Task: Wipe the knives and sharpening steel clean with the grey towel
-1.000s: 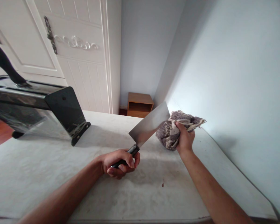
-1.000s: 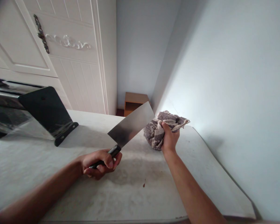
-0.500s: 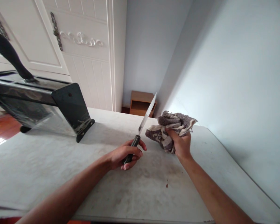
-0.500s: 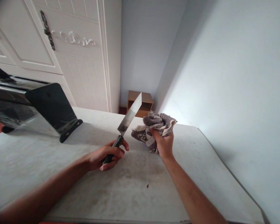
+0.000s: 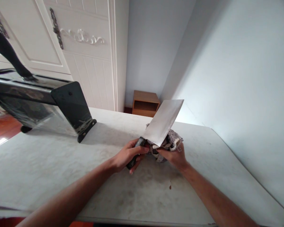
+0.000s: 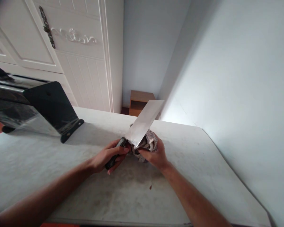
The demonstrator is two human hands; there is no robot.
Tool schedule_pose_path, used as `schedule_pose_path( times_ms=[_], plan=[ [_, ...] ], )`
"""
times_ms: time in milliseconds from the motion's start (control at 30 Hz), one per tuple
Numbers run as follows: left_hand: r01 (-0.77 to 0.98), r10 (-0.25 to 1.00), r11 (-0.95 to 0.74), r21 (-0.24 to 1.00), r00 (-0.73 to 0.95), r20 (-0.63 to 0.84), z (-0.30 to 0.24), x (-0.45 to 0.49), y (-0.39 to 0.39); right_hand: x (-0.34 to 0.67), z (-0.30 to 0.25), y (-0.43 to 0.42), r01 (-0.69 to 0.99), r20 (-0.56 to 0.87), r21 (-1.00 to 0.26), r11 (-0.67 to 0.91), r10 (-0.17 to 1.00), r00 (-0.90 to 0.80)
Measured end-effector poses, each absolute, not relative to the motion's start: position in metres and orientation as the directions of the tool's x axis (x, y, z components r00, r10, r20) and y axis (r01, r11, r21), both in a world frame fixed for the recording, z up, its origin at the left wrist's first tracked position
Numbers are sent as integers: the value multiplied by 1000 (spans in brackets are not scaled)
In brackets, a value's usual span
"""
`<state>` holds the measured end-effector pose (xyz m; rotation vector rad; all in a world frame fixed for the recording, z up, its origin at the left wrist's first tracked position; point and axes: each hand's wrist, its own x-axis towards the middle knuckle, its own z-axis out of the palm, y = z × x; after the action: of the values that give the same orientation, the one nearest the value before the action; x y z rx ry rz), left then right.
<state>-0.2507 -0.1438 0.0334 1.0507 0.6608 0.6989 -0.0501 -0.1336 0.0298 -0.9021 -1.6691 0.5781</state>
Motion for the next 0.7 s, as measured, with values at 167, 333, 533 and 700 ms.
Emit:
schedule_pose_path(
  times_ms=[167, 333, 533, 700],
  plan=[
    [-235, 810, 255, 938, 582, -74, 24, -254, -142, -50, 23, -140, 358, 624, -674, 646, 758, -192],
    [-263, 860, 172, 949, 510, -14, 22, -253, -144, -49, 22, -140, 403, 666, -586, 703, 701, -256],
    [-352, 950, 75, 933, 309, 40, 27, -246, -144, -48, 19, -136, 336, 610, -665, 667, 745, -270],
    [-408, 981, 19, 913, 186, 63, 27, -247, -138, -45, 14, -136, 315, 620, -662, 680, 733, -279]
  ],
)
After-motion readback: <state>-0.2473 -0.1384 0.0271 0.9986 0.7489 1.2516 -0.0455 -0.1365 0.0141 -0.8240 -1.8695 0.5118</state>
